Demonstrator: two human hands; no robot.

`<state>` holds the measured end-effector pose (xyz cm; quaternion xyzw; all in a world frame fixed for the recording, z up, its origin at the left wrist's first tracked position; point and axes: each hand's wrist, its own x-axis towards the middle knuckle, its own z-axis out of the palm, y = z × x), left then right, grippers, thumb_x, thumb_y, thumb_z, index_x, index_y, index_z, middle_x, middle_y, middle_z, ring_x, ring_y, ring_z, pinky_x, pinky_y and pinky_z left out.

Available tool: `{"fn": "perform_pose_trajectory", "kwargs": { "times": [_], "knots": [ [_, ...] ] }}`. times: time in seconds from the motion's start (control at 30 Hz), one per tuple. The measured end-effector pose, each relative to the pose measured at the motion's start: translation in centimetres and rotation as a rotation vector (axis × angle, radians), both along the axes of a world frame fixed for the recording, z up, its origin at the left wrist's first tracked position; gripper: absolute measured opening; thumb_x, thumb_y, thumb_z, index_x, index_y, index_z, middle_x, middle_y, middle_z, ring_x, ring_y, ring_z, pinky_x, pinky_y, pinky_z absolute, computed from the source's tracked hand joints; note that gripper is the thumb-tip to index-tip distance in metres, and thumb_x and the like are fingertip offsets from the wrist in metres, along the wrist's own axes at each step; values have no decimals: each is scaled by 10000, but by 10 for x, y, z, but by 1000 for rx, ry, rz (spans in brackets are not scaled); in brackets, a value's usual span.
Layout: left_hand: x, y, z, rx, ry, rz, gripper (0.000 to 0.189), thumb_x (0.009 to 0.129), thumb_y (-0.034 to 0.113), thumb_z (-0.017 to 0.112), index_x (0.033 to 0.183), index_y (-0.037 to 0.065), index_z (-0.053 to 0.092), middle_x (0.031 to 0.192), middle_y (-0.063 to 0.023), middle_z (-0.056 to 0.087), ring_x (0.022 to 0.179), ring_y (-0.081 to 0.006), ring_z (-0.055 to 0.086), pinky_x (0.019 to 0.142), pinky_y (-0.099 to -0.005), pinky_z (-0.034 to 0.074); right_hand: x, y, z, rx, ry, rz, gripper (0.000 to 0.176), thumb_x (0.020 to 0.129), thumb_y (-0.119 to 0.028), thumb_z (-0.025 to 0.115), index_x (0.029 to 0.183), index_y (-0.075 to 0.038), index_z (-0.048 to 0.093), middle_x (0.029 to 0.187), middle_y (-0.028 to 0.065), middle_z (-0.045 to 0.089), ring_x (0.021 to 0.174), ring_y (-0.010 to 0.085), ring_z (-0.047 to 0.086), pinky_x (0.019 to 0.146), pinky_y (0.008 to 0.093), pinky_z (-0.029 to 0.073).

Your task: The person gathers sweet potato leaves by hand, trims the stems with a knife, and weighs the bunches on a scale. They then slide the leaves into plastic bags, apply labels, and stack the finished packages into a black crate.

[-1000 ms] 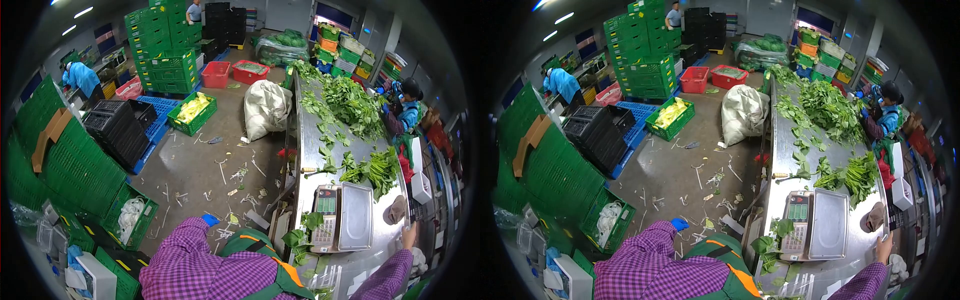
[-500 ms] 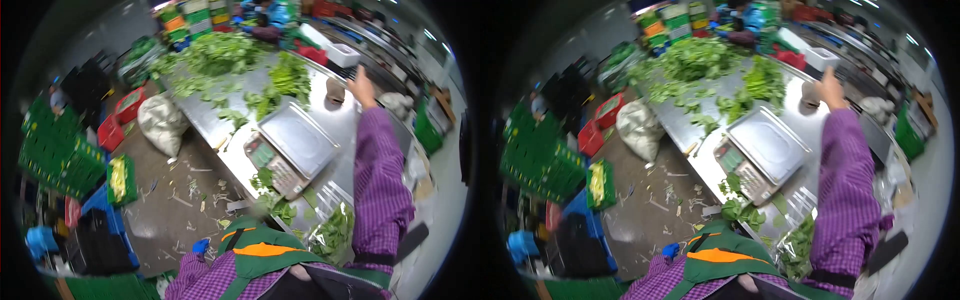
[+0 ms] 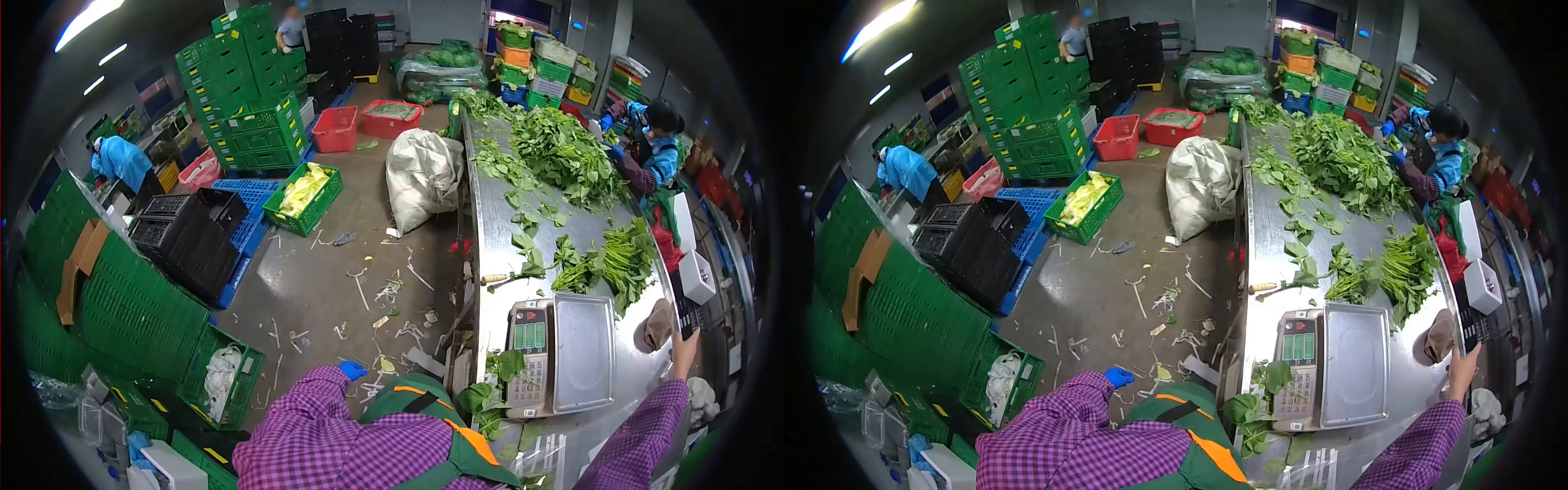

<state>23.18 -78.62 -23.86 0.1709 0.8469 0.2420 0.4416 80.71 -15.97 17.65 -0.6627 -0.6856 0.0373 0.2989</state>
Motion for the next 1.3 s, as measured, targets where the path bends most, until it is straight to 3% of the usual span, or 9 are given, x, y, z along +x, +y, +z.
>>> {"fn": "perform_pose_trajectory", "kwargs": {
  "times": [0.17,0.33,0.63,0.77,0.83,0.93,1.03,1.07,1.3],
  "knots": [
    [6,20,6,-62,74,-128,431,773,471,632,1028,130,700,1037,-107,671,958,-268,634,883,-368,473,-8,-4,5,-114,-10,-1,741,826,-249,599,1418,2,232,1358,291,396,1244,386,422,1007,393,343],
    [4,36,11,10,76,-128,438,772,491,621,1013,135,703,1016,-117,670,938,-270,636,863,-375,479,-11,-27,-11,-151,146,28,718,825,-191,612,1420,-30,245,713,118,584,494,175,558,532,330,480],
    [5,34,8,-25,87,-168,455,769,508,619,1020,138,702,1043,-110,665,962,-269,627,877,-378,469,70,-97,-135,-355,293,120,729,755,-37,586,1400,11,249,633,91,547,411,149,500,347,311,410],
    [6,35,15,-36,81,-191,445,778,514,608,992,138,713,1019,-83,678,932,-280,636,849,-386,480,131,-166,-211,-426,476,65,608,769,-32,563,1342,22,368,597,56,508,409,116,460,350,282,388],
    [4,38,17,-5,131,-230,425,787,489,613,976,122,715,971,-91,688,875,-265,649,815,-382,493,192,-202,-265,-277,193,140,594,802,-144,706,1300,-8,411,921,160,584,697,192,571,534,310,506],
    [0,52,29,109,112,-156,371,797,419,634,928,83,720,866,-108,696,764,-220,660,737,-359,513,84,-339,-131,-325,209,-140,510,828,-250,662,1217,54,534,956,237,643,816,289,623,739,366,499],
    [11,87,79,395,-81,13,275,813,287,662,884,27,712,789,-111,685,667,-134,632,640,-296,511,200,-363,-248,-223,543,-112,521,812,-56,557,1304,54,423,756,110,609,561,160,572,501,281,486],
    [23,103,107,500,-190,34,263,826,268,651,899,21,705,793,-92,680,672,-127,626,639,-281,505,192,-393,-266,108,470,-101,451,860,-88,551,1279,55,463,1016,157,637,828,198,617,733,284,502],
    [138,209,215,467,-663,-534,248,893,222,589,1013,16,655,815,-28,622,717,-106,562,671,-241,458,103,-558,-167,-232,379,-720,526,833,-193,633,1289,3,462,1162,210,589,942,256,629,825,340,484]
  ]
}}
